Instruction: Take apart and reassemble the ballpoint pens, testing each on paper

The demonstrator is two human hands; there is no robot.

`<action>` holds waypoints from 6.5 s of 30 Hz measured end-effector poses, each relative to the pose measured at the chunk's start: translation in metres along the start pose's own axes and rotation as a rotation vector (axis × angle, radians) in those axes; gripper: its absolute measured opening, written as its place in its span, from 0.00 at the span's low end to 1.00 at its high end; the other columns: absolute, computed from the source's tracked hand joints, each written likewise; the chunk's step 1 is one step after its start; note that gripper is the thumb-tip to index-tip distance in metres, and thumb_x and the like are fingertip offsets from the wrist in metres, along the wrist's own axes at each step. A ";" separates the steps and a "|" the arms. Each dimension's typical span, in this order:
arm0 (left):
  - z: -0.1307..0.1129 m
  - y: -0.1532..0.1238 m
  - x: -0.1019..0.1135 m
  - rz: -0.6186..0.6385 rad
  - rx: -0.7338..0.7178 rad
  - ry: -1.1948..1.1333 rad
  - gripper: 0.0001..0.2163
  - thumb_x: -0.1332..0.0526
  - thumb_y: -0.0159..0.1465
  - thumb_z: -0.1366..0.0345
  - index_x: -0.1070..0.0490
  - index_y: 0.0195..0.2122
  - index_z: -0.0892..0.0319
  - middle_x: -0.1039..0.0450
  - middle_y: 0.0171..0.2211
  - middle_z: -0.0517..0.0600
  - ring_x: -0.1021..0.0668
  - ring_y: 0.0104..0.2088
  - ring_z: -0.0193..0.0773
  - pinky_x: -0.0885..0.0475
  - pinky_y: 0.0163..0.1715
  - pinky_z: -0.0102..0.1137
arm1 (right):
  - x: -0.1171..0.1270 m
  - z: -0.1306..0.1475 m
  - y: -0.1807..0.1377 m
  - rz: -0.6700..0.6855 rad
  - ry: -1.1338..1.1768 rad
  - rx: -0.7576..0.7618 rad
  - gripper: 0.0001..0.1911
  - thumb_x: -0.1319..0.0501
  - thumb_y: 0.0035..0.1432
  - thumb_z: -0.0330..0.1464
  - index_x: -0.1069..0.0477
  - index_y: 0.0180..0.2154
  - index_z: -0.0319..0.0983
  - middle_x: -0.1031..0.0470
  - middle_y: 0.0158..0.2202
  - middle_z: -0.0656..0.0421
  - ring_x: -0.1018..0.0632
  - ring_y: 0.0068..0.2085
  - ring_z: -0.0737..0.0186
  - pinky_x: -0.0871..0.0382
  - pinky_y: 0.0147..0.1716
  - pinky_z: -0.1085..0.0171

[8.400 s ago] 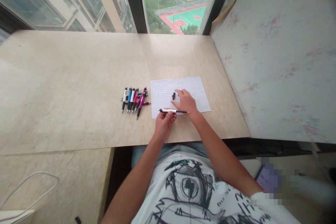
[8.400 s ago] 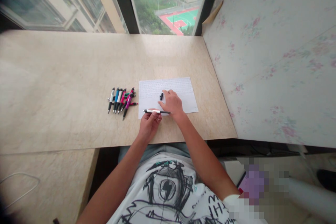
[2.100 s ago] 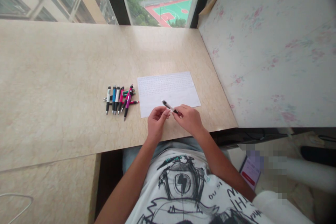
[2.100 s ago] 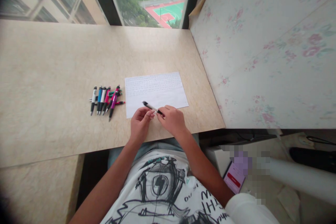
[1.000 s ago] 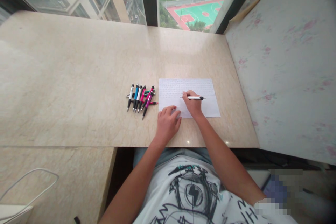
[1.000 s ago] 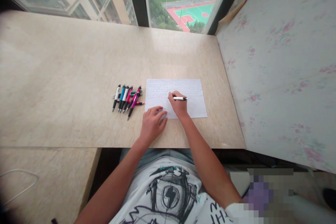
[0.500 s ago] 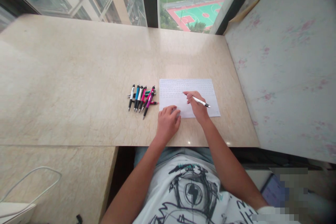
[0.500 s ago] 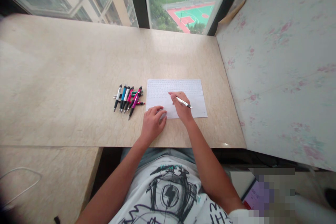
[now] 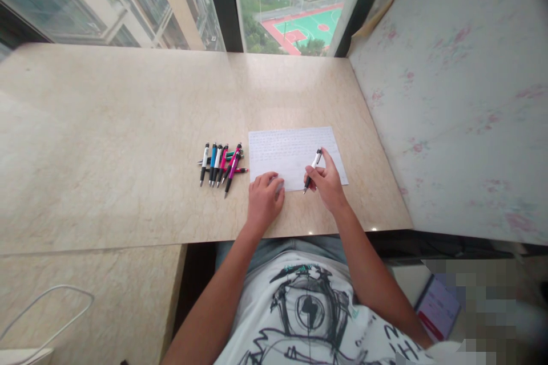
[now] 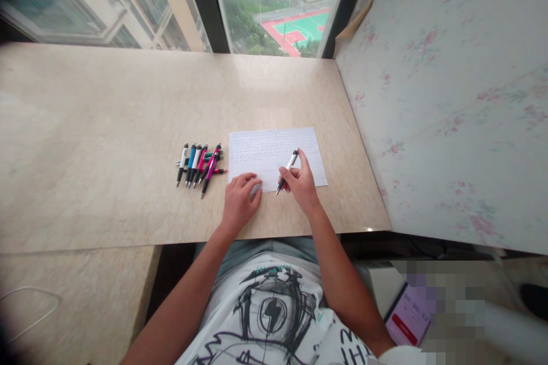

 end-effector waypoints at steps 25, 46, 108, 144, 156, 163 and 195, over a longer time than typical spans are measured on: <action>0.002 0.000 -0.002 -0.010 -0.014 0.002 0.09 0.40 0.63 0.68 0.26 0.45 0.54 0.27 0.51 0.55 0.27 0.50 0.48 0.33 0.49 0.44 | 0.006 0.010 -0.010 -0.044 -0.035 0.059 0.45 0.35 0.55 0.47 0.54 0.67 0.44 0.22 0.27 0.64 0.26 0.22 0.66 0.30 0.21 0.68; 0.001 0.000 -0.003 0.013 -0.007 0.020 0.09 0.40 0.64 0.68 0.26 0.45 0.54 0.27 0.52 0.54 0.28 0.51 0.48 0.33 0.50 0.43 | 0.017 0.006 -0.007 -0.179 -0.019 0.112 0.44 0.33 0.55 0.43 0.53 0.65 0.45 0.23 0.26 0.66 0.26 0.21 0.67 0.32 0.20 0.68; 0.001 -0.002 -0.003 0.048 0.017 0.007 0.09 0.41 0.65 0.67 0.27 0.46 0.53 0.28 0.53 0.53 0.28 0.52 0.47 0.33 0.50 0.43 | -0.040 0.000 0.058 -0.153 -0.713 0.403 0.19 0.45 0.62 0.40 0.35 0.20 0.41 0.33 0.19 0.63 0.34 0.23 0.66 0.42 0.27 0.65; 0.002 -0.002 -0.003 0.037 0.011 0.000 0.09 0.40 0.64 0.67 0.27 0.45 0.53 0.28 0.52 0.53 0.28 0.53 0.47 0.33 0.51 0.44 | -0.012 -0.004 0.060 -0.129 -0.204 0.233 0.16 0.41 0.60 0.46 0.26 0.33 0.40 0.29 0.24 0.62 0.30 0.26 0.65 0.36 0.29 0.65; 0.001 -0.002 -0.002 0.012 -0.009 0.018 0.09 0.41 0.64 0.67 0.26 0.44 0.54 0.28 0.52 0.54 0.28 0.52 0.47 0.33 0.51 0.44 | 0.019 -0.011 0.018 -0.100 0.107 0.055 0.31 0.28 0.46 0.41 0.31 0.51 0.43 0.28 0.27 0.66 0.34 0.23 0.71 0.39 0.23 0.69; -0.002 -0.004 -0.005 -0.012 -0.058 0.072 0.09 0.42 0.65 0.68 0.27 0.45 0.56 0.27 0.52 0.56 0.28 0.51 0.48 0.33 0.52 0.43 | 0.030 -0.023 0.001 -0.162 0.110 -0.039 0.56 0.30 0.49 0.45 0.60 0.69 0.44 0.24 0.27 0.65 0.28 0.24 0.67 0.36 0.22 0.69; -0.001 -0.007 0.000 -0.045 -0.085 -0.002 0.08 0.42 0.64 0.72 0.27 0.43 0.56 0.21 0.42 0.52 0.22 0.44 0.44 0.32 0.45 0.39 | 0.028 -0.026 -0.005 -0.099 0.101 0.006 0.45 0.33 0.54 0.42 0.51 0.67 0.46 0.26 0.28 0.65 0.27 0.26 0.66 0.32 0.24 0.68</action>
Point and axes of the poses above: each hand's wrist, its own y-axis towards the middle knuckle, its own x-axis out of the back of the hand, z = x × y, the point moved 8 cm from there along y, towards the middle knuckle
